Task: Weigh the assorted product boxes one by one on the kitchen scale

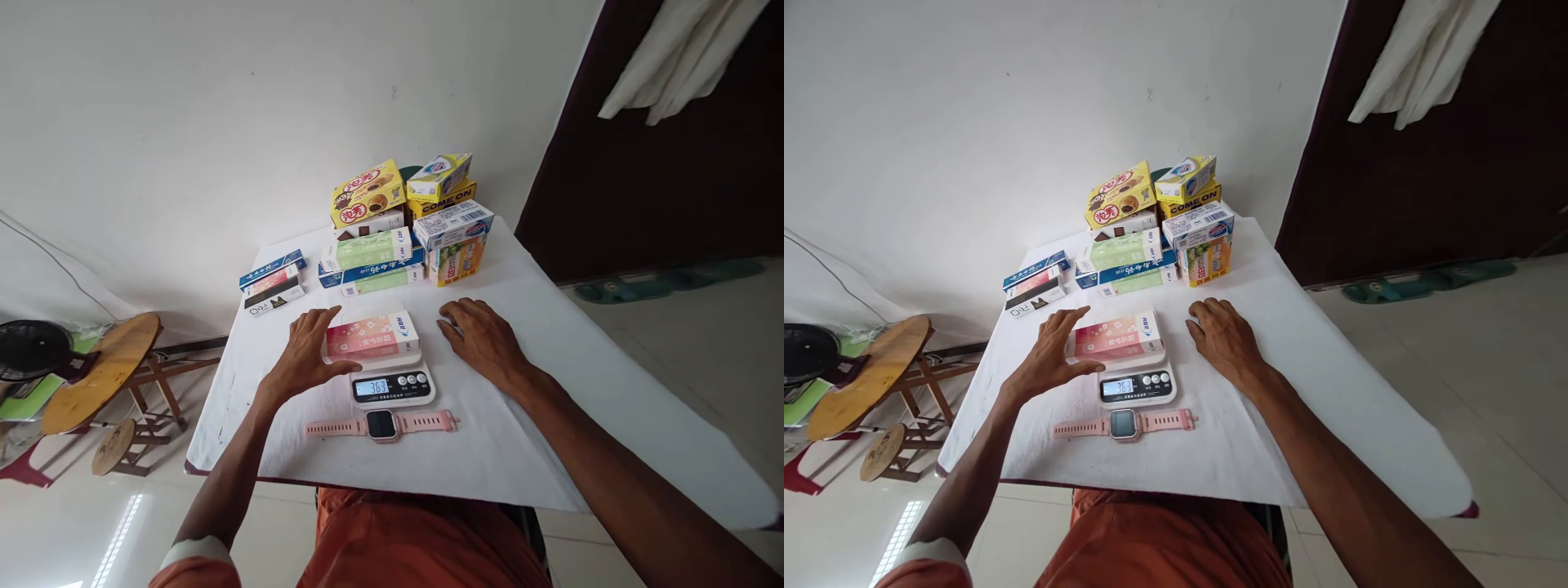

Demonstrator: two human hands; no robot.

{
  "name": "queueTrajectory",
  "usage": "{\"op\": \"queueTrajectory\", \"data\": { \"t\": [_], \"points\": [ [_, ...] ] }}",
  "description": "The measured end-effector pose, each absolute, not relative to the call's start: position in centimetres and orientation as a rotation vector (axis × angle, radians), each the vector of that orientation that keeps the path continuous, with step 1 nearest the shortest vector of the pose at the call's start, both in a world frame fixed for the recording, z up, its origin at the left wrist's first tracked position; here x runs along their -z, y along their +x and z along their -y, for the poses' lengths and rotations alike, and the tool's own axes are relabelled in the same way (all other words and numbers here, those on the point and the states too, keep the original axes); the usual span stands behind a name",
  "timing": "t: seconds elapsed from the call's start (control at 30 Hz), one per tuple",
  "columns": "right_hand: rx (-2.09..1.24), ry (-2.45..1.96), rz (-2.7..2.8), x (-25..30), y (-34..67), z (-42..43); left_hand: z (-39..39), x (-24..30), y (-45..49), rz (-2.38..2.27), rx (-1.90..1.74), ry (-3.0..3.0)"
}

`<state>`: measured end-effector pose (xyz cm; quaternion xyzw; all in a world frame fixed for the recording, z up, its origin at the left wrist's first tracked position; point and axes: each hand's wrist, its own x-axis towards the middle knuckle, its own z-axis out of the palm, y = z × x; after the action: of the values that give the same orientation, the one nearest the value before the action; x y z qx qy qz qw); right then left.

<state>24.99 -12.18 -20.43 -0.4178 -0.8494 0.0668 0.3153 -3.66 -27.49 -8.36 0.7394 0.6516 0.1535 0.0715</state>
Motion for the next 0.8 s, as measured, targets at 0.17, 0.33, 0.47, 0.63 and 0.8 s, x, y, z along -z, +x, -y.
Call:
{"op": "queueTrajectory", "data": {
  "t": [0.17, 0.33, 0.47, 0.63, 0.8],
  "points": [
    [-0.155, -1.105, 2.244, 20.0, 25.0, 12.3, 27.2, 9.6, -3.5, -1.916, -0.476, 2.250],
    [-0.148, -1.127, 2.267, 19.7, 25.0, 12.5, 26.0, 7.6, -4.3, -1.942, -0.584, 2.335],
    [-0.152, -1.131, 2.273, 19.8, 24.9, 12.4, 21.8, 4.0, -4.7, -2.104, -0.658, 2.416],
    [-0.137, -1.140, 2.294, 19.5, 25.0, 12.6, 14.1, 2.2, -4.5, -2.254, -0.623, 2.400],
    [-0.123, -1.137, 2.302, 19.5, 25.0, 12.6, 9.7, 3.3, -4.1, -2.276, -0.490, 2.399]
  ]
}}
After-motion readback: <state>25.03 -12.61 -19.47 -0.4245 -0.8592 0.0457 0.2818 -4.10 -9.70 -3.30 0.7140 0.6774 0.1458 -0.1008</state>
